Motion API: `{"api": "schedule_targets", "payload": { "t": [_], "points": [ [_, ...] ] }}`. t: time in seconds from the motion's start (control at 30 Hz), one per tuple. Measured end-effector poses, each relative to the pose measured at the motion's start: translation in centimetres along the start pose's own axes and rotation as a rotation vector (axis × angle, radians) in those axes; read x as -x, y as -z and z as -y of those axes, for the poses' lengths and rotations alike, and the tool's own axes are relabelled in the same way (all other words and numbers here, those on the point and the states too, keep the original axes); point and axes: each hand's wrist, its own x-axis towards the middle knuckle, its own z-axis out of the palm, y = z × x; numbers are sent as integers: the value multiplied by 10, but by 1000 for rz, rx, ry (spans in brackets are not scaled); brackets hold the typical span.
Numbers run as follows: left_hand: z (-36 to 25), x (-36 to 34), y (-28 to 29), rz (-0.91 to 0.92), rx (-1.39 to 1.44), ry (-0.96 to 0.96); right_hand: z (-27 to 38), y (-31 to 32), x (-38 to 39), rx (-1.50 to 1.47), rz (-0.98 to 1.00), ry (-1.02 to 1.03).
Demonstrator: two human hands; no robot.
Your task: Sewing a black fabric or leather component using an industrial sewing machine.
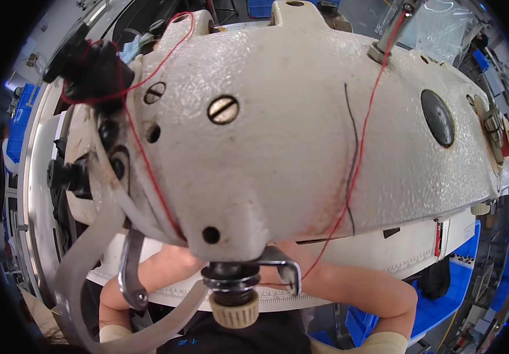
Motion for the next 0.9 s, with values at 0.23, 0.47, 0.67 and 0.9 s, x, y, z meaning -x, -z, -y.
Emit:
{"api": "schedule_targets", "payload": {
  "t": [0.23,0.47,0.67,0.9],
  "points": [
    [7,-6,-5,-131,31,88,-1,-4,-7,43,129,-20],
    [19,-5,-13,-72,55,53,-8,-5,-5,-4,161,-65],
    [20,-7,-14,-47,59,74,-10,-6,3,-405,-13,-282],
    [0,-15,18,-133,47,116,-20,-4,4,-1224,111,-711]
  ]
}}
